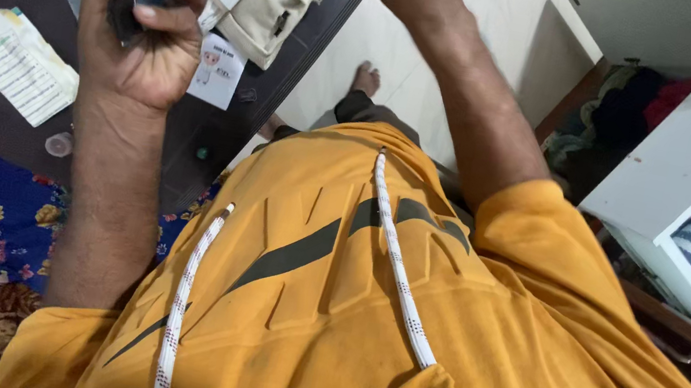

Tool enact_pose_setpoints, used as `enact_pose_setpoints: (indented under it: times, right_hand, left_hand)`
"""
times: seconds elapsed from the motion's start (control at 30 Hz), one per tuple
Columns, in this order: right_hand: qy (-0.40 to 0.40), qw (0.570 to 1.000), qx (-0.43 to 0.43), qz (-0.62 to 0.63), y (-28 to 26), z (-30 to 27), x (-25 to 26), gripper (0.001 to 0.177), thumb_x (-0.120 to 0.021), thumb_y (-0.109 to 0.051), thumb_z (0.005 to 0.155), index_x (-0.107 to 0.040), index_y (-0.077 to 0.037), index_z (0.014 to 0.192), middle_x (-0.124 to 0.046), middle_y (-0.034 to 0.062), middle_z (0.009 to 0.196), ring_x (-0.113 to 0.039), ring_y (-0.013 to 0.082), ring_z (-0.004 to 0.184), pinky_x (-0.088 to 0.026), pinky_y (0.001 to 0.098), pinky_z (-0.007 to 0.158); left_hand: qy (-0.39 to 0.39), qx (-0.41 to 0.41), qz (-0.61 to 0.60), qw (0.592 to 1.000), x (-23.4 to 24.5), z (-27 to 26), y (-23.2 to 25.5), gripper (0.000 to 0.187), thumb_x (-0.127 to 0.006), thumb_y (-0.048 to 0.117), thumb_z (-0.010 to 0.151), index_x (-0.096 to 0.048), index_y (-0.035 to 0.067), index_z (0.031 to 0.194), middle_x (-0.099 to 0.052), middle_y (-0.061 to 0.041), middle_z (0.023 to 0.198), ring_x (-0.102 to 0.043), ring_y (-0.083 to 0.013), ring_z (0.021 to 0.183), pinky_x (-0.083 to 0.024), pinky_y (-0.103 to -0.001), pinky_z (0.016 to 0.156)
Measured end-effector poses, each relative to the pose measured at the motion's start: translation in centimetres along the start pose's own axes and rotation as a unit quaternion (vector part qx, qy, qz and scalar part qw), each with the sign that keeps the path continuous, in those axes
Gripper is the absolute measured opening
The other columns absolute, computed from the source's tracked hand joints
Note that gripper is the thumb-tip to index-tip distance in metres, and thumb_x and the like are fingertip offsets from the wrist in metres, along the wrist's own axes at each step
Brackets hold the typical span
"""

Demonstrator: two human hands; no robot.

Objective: The person wipes various small items with a cloth, including a red level, a yellow container, a white tube, a blue pen, and a small box. After wiping each item, the person places it on a shelf in a white cabinet.

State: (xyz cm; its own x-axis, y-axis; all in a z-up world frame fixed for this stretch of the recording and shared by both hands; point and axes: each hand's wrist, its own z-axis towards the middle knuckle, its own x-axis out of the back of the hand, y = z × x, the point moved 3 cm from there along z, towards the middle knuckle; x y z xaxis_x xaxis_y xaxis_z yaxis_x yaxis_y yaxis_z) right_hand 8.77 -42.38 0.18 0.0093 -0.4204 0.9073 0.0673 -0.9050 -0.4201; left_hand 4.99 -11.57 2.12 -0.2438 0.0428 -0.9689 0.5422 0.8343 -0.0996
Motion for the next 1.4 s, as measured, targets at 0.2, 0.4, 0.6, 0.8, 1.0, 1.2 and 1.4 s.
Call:
enact_pose_setpoints:
  times: [0.2,0.4,0.6,0.8,1.0,1.2,1.4]
  right_hand:
    - [0.003,0.95,-0.042,0.309,6.3,-0.7,2.9,0.017,-0.059,-0.014,0.106,-0.069,-0.007,0.117,-0.065,0.0053,0.072,-0.058,0.0094,0.054,-0.047,0.0254,0.046]
    - [-0.202,0.75,-0.212,0.593,11.7,-2.2,3.6,0.037,-0.055,-0.029,0.097,-0.067,-0.002,0.118,-0.072,0.0068,0.087,-0.066,0.0151,0.068,-0.054,0.0299,0.055]
    - [-0.248,0.536,-0.254,0.766,15.1,-3.9,9.5,0.097,-0.047,-0.08,0.08,-0.068,0.005,0.12,-0.08,0.0149,0.103,-0.077,0.0204,0.094,-0.065,0.0337,0.08]
    - [-0.143,0.619,-0.197,0.746,22.4,-3.2,13.7,0.057,-0.079,-0.036,0.094,-0.063,0.008,0.125,-0.072,0.0196,0.11,-0.072,0.0256,0.098,-0.061,0.0418,0.094]
    - [-0.016,0.496,-0.211,0.842,25.7,-4.0,16.1,0.051,-0.077,-0.03,0.085,-0.062,0.004,0.12,-0.075,0.0182,0.105,-0.077,0.0273,0.099,-0.065,0.0455,0.094]
    - [0.085,0.428,-0.148,0.888,29.3,-4.5,16.2,0.048,-0.078,-0.028,0.096,-0.06,0.002,0.128,-0.073,0.0164,0.115,-0.074,0.0255,0.106,-0.061,0.0438,0.102]
    - [0.178,0.458,-0.197,0.848,32.4,-3.9,15.7,0.049,-0.078,-0.033,0.096,-0.062,0.0,0.129,-0.073,0.0121,0.115,-0.074,0.0193,0.104,-0.06,0.0396,0.099]
  left_hand:
    - [-0.084,0.008,0.225,0.971,-5.5,1.8,-4.7,0.044,-0.059,-0.008,0.103,-0.052,-0.009,0.147,-0.067,-0.024,0.128,-0.074,-0.0214,0.098,-0.064,-0.023,0.074]
    - [-0.02,-0.003,0.436,0.9,-8.2,7.9,-12.3,0.04,-0.062,-0.002,0.097,-0.062,-0.004,0.137,-0.072,-0.013,0.126,-0.072,-0.0159,0.105,-0.062,-0.029,0.097]
    - [-0.015,0.082,0.536,0.84,-11.0,15.0,-19.0,0.038,-0.065,0.004,0.097,-0.065,-0.002,0.134,-0.074,-0.013,0.116,-0.072,-0.0131,0.092,-0.061,-0.026,0.083]
    - [-0.057,0.148,0.629,0.761,-12.1,21.4,-24.4,0.042,-0.066,0.008,0.097,-0.064,-0.002,0.138,-0.075,-0.011,0.116,-0.071,-0.0129,0.094,-0.061,-0.025,0.085]
    - [-0.12,0.135,0.428,0.886,-12.3,27.2,-25.9,0.076,-0.079,0.024,0.093,-0.042,0.006,0.157,-0.063,-0.013,0.141,-0.07,-0.02,0.116,-0.062,-0.033,0.096]
    - [-0.11,0.166,0.514,0.834,-8.4,33.5,-29.9,0.068,-0.085,0.024,0.095,-0.048,0.0,0.147,-0.061,-0.011,0.134,-0.065,-0.022,0.123,-0.056,-0.039,0.11]
    - [-0.017,0.131,0.736,0.664,-10.6,40.6,-33.8,0.041,-0.077,0.023,0.099,-0.066,0.0,0.131,-0.071,-0.006,0.122,-0.066,-0.0151,0.107,-0.052,-0.027,0.097]
